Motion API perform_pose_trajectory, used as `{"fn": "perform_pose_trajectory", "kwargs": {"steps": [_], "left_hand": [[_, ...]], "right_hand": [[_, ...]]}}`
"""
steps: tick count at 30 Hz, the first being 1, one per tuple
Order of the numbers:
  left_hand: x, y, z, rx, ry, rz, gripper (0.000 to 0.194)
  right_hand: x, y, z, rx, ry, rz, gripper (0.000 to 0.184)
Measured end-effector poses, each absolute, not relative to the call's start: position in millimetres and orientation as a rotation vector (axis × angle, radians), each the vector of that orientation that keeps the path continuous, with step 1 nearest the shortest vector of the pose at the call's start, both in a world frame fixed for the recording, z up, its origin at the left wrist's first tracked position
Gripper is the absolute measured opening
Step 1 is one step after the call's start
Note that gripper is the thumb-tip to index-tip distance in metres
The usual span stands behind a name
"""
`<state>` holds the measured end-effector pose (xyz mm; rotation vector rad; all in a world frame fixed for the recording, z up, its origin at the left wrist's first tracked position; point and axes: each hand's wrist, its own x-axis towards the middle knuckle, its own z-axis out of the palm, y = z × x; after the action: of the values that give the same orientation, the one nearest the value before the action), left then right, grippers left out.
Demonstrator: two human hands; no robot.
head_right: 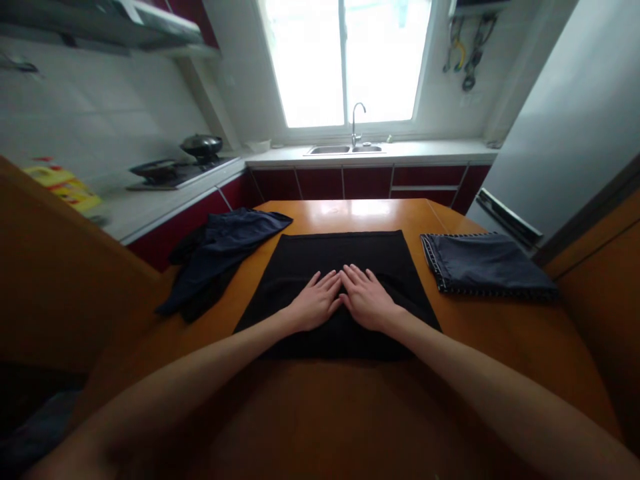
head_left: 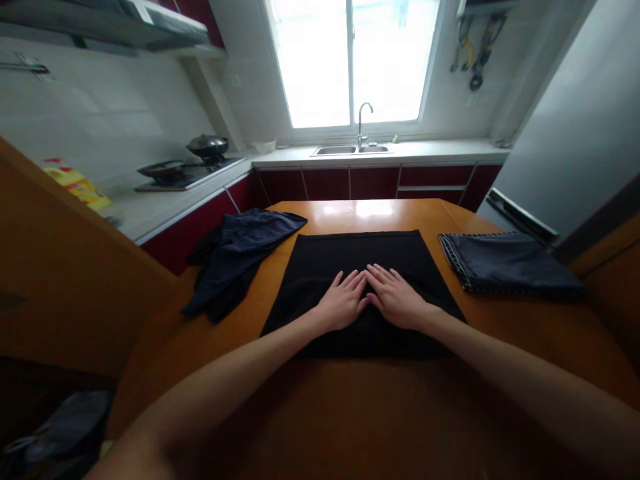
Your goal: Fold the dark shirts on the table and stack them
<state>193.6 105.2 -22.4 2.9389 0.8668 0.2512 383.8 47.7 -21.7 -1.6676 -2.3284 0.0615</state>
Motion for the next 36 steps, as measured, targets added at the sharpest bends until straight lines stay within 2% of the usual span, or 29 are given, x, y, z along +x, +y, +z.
{"fn": "perform_pose_trajectory", "kwargs": {"steps": [6,12,14,18,20,24,28,36], "left_hand": [[178,109,-36,2.942,0.865,0.33,0.057],[128,138,-30,2.757,1.13,0.211,0.06],[103,149,-25,2.694,1.255,0.247,0.06],[54,162,-11,2.458,1.64,0.538,0.055],[39,163,-6,2.263,1.747,0.534,0.049],[33,161,-7,1.986,1.669,0.412,0.047],[41,167,-14,1.934,1.601,0.57,0.043],[39,181,-31,1.946,1.56,0.739,0.042]], "right_hand": [[395,30,-49,-1.817,-2.224,0.126,0.069],[445,19,-52,-2.069,-2.049,0.168,0.067],[461,15,-51,-2.107,-1.92,0.201,0.063],[491,10,-42,-2.056,-1.59,0.151,0.052],[500,12,-36,-2.087,-1.494,0.2,0.045],[501,23,-32,-2.191,-1.431,0.368,0.028],[499,37,-35,-2.192,-1.42,0.361,0.011],[515,53,-34,-2.034,-1.435,0.367,0.015]]}}
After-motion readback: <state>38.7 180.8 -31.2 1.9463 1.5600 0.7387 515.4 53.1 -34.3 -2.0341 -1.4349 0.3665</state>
